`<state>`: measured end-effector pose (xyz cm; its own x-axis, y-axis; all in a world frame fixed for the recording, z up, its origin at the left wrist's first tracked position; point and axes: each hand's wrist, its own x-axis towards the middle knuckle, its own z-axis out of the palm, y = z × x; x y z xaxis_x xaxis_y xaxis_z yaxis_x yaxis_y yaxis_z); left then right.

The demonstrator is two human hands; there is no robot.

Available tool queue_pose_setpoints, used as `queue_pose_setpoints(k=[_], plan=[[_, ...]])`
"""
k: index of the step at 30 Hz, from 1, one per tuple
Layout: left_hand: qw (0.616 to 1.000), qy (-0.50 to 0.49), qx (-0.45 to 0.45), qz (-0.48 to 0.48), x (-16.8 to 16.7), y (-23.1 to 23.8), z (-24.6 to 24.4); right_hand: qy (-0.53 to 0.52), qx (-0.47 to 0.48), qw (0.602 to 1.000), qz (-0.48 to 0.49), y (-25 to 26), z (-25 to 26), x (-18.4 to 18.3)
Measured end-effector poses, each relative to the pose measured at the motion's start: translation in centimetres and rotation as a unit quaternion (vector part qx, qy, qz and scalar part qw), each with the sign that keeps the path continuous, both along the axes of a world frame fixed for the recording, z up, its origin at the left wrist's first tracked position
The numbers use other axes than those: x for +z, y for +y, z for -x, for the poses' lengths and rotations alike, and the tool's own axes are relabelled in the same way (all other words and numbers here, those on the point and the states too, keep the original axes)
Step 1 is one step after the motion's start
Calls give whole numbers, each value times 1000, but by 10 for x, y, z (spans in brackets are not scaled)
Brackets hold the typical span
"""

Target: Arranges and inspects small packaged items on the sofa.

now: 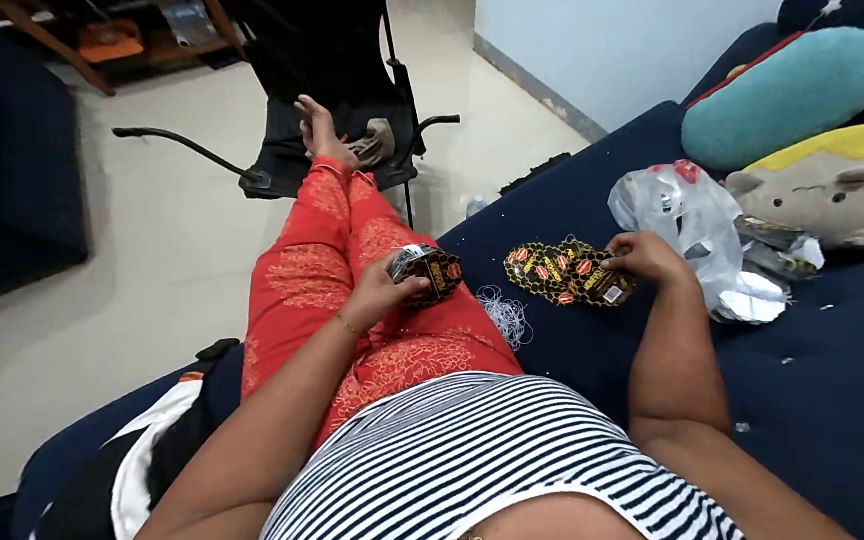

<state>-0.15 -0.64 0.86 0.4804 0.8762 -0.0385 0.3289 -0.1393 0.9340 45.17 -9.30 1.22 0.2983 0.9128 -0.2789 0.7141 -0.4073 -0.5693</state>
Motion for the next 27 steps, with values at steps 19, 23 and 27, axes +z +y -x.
queue_pose_setpoints(k=[19,23,27], plan=[[999,-24,13,34,0,1,-2,453,-60,844,-280,18,63,-18],[998,-32,27,43,-4,2,-1,577,-13,786,-223,31,123,-38],[998,-31,38,40,-2,0,0,631,41,765,-120,32,185,-45]])
